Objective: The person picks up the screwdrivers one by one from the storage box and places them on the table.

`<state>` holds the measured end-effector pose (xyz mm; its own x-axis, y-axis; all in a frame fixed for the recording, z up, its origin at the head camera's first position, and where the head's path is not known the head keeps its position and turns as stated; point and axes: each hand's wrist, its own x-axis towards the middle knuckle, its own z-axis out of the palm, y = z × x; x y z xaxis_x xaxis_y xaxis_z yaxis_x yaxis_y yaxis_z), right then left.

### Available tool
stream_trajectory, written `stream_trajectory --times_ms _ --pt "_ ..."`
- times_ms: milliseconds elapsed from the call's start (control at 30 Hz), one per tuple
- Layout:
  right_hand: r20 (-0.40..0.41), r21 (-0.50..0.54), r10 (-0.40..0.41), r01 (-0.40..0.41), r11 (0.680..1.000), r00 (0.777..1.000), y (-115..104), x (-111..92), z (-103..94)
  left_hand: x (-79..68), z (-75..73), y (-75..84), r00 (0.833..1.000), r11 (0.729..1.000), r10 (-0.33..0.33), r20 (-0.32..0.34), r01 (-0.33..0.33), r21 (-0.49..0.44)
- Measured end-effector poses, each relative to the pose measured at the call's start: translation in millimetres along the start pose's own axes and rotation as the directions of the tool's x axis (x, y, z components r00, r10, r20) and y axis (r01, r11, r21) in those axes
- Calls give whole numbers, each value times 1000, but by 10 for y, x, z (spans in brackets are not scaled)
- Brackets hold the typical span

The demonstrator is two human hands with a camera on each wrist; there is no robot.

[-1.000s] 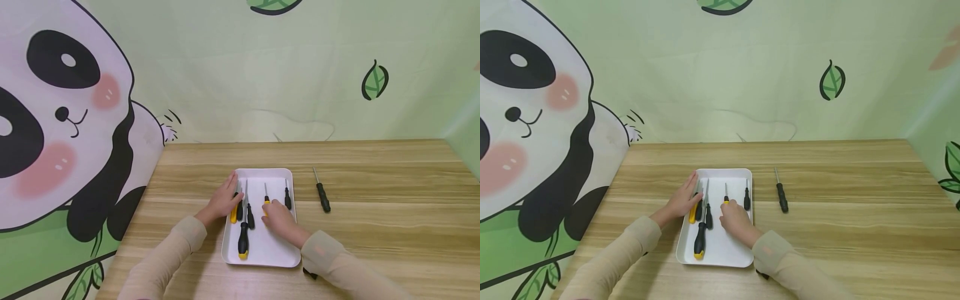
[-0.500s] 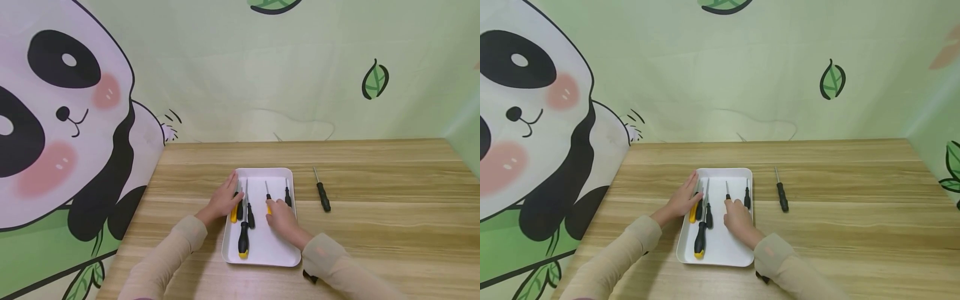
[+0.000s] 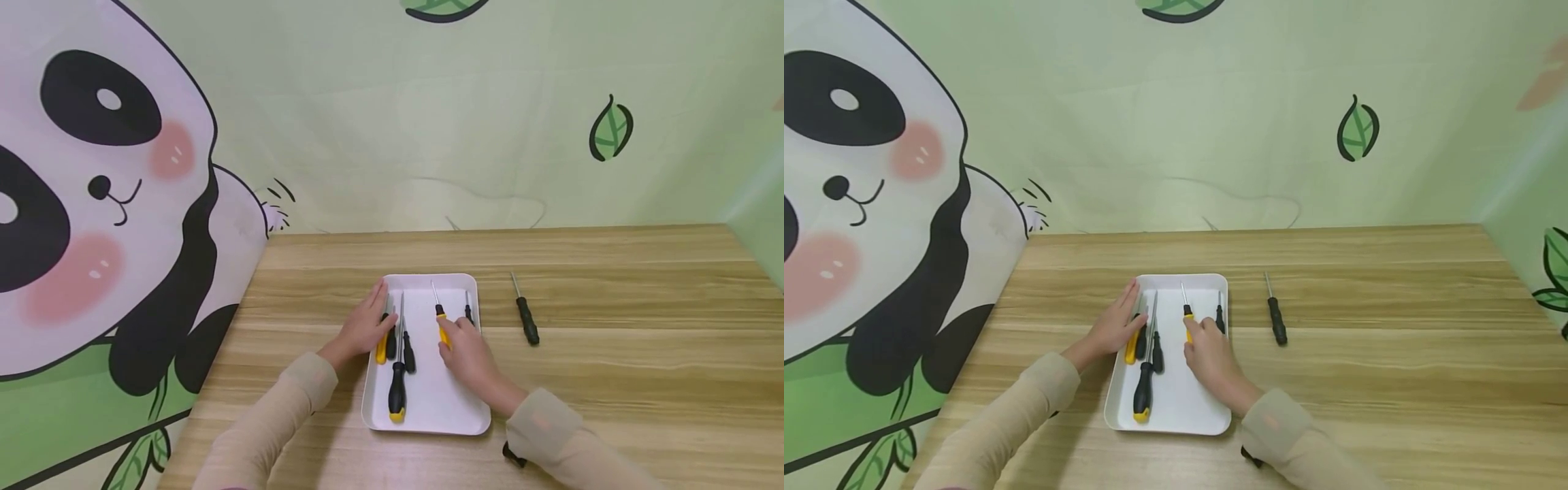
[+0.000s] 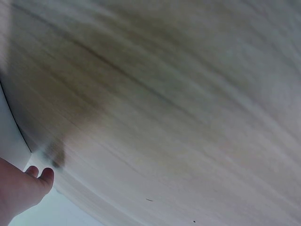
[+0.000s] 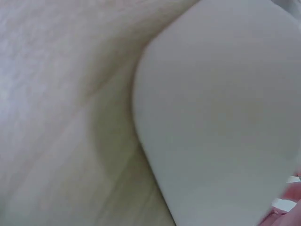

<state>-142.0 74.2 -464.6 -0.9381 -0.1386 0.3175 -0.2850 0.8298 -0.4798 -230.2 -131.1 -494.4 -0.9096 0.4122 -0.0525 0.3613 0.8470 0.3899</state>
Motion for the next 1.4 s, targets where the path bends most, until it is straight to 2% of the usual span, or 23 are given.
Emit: stream_trajectory --times_ms 233,433,533,767,1067,1400 --pt "-10 101 54 -53 993 998 35 15 -217 -1 0 -2 1000 1000 -3 7 3 0" --pt "17 235 134 -134 963 991 150 38 -391 2 10 -11 1000 1000 -1 3 1 -1" --pt "24 314 165 -164 935 986 235 64 -474 6 17 -15 1000 1000 -1 0 1 3" --pt "93 480 239 -254 840 967 511 124 -661 7 27 -18 1000 1000 -1 2 1 4" --pt "134 444 316 -342 828 939 903 95 -852 6 37 -17 1000 1000 1 -5 -1 6" --pt "139 444 368 -390 807 920 1307 50 -857 6 33 -17 1000 1000 -4 -6 4 -11"
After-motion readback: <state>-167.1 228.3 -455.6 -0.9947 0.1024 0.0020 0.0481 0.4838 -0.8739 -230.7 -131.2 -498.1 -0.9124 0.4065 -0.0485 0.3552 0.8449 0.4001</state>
